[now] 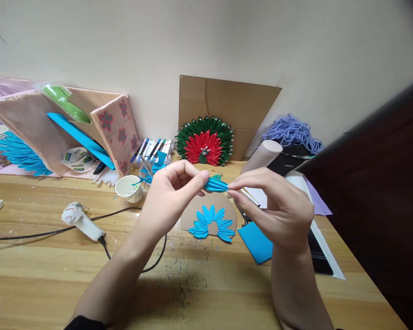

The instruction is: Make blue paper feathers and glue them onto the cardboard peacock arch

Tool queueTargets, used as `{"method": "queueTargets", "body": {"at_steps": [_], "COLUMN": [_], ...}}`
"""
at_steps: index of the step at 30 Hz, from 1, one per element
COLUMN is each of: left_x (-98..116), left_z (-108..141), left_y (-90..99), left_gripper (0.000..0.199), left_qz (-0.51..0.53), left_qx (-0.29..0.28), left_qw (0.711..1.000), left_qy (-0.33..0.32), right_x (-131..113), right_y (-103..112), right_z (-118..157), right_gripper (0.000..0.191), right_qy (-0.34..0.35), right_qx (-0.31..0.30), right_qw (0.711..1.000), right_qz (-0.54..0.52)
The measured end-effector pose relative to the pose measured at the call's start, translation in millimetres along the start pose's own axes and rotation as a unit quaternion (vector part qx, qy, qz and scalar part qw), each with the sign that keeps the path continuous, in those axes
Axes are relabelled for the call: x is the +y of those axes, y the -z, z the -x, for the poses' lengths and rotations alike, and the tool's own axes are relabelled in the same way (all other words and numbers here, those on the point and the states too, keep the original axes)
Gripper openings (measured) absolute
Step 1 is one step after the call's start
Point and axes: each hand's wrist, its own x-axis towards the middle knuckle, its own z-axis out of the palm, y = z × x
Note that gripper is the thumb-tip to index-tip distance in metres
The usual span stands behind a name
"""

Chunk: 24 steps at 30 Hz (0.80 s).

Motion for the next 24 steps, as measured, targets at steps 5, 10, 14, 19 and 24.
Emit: {"method": "queueTargets", "body": {"at_steps": [5,10,14,19,24], "left_x": [0.3,-0.5,-1.4,-1.5,-0.9], "left_z": [0.7,0.3,0.0,0.7,2.0], "left_y": [-1.1,-1.8,-1.9,-3.1,-4.2], "left_gripper": [0.021,0.02,0.02,0.019,0.02], "left_qz": [0.011,0.019,0.01,0.003,-0.014], "left_qx": [-0.006,-0.007,-0.01,-0.009,-0.024], "left_qw": [1.0,1.0,1.0,1.0,1.0], "left_qy": [-0.003,0.002,0.001,-0.005,-0.006], "right_x": [0.0,0.7,1.4,1.8,1.3], "right_y": [-0.7,-1.0,-1.7,-0.8,-0.1], "right_z": [0.3,1.2,1.0,-0.2,-0.3], "right_gripper": [0.017,0.018,0.017,0.014,0.014], "right_qy": [0.009,0.008,0.014,0.01,0.019], "right_qx": [0.01,0.009,0.009,-0.008,-0.008], "right_qw": [1.0,1.0,1.0,1.0,0.998], "right_qz": [0.0,0.004,0.006,0.027,0.057]}}
